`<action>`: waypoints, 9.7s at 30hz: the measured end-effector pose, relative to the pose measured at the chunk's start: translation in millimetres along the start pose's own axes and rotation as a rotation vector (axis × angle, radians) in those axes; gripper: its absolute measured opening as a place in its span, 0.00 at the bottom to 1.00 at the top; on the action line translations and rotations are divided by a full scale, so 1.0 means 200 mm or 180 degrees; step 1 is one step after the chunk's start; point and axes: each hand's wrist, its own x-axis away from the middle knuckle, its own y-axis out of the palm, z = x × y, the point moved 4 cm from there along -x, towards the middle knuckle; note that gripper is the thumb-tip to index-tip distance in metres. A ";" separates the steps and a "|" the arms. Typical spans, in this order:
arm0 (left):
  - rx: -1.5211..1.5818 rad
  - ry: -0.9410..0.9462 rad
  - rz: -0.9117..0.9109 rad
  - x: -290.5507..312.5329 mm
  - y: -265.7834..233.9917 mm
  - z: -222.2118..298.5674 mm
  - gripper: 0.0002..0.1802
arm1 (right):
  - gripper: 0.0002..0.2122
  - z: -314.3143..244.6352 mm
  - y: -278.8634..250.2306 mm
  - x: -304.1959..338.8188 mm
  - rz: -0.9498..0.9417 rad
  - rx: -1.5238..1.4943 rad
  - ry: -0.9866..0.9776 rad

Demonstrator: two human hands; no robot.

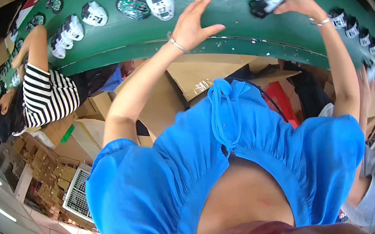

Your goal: The person assembles computer mouse shells by attaching plastic side and top parts together by hand, places the assembled shells onto the conveyor belt, and takes components from cardboard boxes.

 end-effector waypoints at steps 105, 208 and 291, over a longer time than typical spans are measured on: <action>0.2938 -0.0419 0.0638 0.05 -0.35 0.45 0.49 | 0.09 -1.12 -0.12 -0.07 0.1953 -0.1488 0.0040; 0.2375 -0.0609 -0.0971 0.76 -0.27 0.76 0.39 | 0.24 -1.32 0.10 0.54 -0.0261 -0.3609 0.0600; 0.4920 -0.0759 0.0988 0.11 -0.17 0.63 0.17 | 0.08 -0.99 0.06 0.32 0.1447 -0.5504 -0.0390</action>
